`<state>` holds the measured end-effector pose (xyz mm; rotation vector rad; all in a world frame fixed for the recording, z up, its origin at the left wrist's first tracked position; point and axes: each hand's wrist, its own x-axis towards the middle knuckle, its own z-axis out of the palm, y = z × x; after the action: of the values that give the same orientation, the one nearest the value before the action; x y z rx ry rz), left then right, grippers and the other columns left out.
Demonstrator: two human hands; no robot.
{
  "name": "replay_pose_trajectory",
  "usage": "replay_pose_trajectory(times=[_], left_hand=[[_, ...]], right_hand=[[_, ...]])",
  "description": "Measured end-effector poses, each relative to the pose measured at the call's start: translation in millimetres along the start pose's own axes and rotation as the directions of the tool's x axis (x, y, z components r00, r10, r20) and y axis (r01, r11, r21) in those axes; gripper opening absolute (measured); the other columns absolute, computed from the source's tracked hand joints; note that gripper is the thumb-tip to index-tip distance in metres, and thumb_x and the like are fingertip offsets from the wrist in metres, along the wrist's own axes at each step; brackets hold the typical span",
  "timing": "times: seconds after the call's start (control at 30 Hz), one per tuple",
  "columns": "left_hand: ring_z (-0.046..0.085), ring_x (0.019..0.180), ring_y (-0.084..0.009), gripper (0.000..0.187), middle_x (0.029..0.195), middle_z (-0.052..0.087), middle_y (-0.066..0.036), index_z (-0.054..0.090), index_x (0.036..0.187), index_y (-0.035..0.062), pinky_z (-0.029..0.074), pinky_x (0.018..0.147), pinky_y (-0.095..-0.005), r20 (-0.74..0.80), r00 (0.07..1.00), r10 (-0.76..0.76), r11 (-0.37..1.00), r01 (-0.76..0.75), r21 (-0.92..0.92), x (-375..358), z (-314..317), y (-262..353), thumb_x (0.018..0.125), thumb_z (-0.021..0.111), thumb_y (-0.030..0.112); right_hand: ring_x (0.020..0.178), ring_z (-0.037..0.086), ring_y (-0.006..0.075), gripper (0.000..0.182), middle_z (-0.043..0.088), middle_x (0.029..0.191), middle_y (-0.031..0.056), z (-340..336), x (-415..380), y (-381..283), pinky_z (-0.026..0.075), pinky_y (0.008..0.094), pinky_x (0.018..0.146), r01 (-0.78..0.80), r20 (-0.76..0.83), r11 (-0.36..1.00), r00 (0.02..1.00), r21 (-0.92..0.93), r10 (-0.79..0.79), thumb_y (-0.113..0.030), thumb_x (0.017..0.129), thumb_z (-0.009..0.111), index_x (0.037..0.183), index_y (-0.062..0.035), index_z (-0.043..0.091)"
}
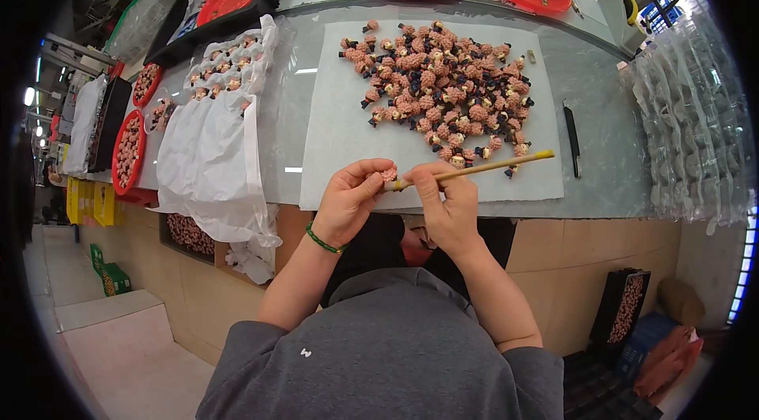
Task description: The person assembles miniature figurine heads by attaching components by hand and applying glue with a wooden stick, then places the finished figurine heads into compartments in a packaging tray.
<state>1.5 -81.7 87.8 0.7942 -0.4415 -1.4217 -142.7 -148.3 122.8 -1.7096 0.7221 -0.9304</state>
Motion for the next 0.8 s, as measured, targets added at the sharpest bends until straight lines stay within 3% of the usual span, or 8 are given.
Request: replay_pose_trajectory(times=[0.17,0.27,0.3,0.4,0.57,0.7,0.8], left_hand=[[0.052,0.087,-0.0113,0.022,0.098,0.056,-0.007,0.051,0.103,-0.0012,0.042,0.076,-0.0230,-0.008,1.000,-0.010,0.999,0.009,-0.046,-2.4,1.2,0.7,0.083,0.049,0.007],[0.052,0.086,-0.0119,0.023,0.097,0.056,-0.007,0.051,0.104,-0.0014,0.043,0.075,-0.0224,-0.049,0.997,-0.054,0.992,0.048,-0.121,-1.7,3.1,4.6,0.084,0.048,0.007],[0.052,0.086,-0.0122,0.023,0.097,0.055,-0.007,0.050,0.105,-0.0015,0.043,0.075,-0.0221,-0.070,0.995,-0.077,0.985,0.065,-0.158,-1.6,3.2,5.4,0.084,0.048,0.008],[0.052,0.086,-0.0106,0.024,0.095,0.056,-0.007,0.050,0.105,-0.0016,0.043,0.075,-0.0213,-0.080,0.991,-0.104,0.974,0.085,-0.211,-0.8,2.6,6.4,0.084,0.048,0.008],[0.052,0.086,-0.0136,0.026,0.096,0.054,-0.008,0.047,0.108,-0.0020,0.044,0.072,-0.0213,-0.101,0.985,-0.139,0.960,0.109,-0.258,0.4,2.6,4.7,0.085,0.047,0.009],[0.051,0.084,-0.0094,0.025,0.094,0.056,-0.006,0.049,0.107,-0.0018,0.043,0.074,-0.0210,-0.076,0.986,-0.149,0.958,0.125,-0.259,-1.0,4.4,6.0,0.084,0.048,0.010],[0.051,0.082,-0.0097,0.025,0.093,0.055,-0.007,0.048,0.107,-0.0019,0.043,0.073,-0.0212,-0.022,0.987,-0.161,0.946,0.147,-0.290,-2.7,5.3,6.3,0.085,0.047,0.010]], right_hand=[[0.064,0.049,0.0130,0.020,0.055,0.071,0.0063,-2.2,4.3,5.4,0.039,0.0240,0.058,0.104,-0.197,0.984,0.972,-0.142,-0.131,-0.016,0.085,0.047,0.081,0.0008,0.057],[0.061,0.048,0.0132,0.023,0.055,0.071,0.0072,0.7,-8.2,1.8,0.039,0.0240,0.057,0.064,-0.146,0.976,0.989,0.206,-0.034,-0.020,0.085,0.048,0.082,0.0009,0.057],[0.061,0.048,0.0132,0.023,0.055,0.071,0.0072,0.7,-7.7,1.9,0.039,0.0240,0.057,0.064,-0.143,0.977,0.989,0.205,-0.035,-0.020,0.085,0.048,0.082,0.0009,0.057],[0.057,0.043,0.0077,0.029,0.051,0.074,0.0053,1.8,-4.1,3.1,0.035,0.0189,0.051,0.289,-0.148,0.957,0.947,0.001,-0.286,-0.027,0.087,0.044,0.088,-0.0001,0.054],[0.059,0.044,0.0084,0.032,0.053,0.079,0.0078,-2.0,-15.5,6.2,0.036,0.0186,0.052,0.291,-0.056,0.957,0.956,0.016,-0.289,-0.030,0.087,0.043,0.094,-0.0008,0.053],[0.068,0.050,0.0117,0.021,0.055,0.085,0.0111,-0.9,-16.6,6.3,0.041,0.0217,0.058,0.125,-0.001,0.984,0.992,0.125,-0.126,-0.020,0.084,0.051,0.094,-0.0017,0.051],[0.082,0.054,0.0164,0.017,0.056,0.091,0.0141,5.3,0.1,3.8,0.044,0.0268,0.068,0.490,0.097,0.860,0.871,-0.144,-0.481,-0.005,0.077,0.058,0.091,-0.0037,0.048]])
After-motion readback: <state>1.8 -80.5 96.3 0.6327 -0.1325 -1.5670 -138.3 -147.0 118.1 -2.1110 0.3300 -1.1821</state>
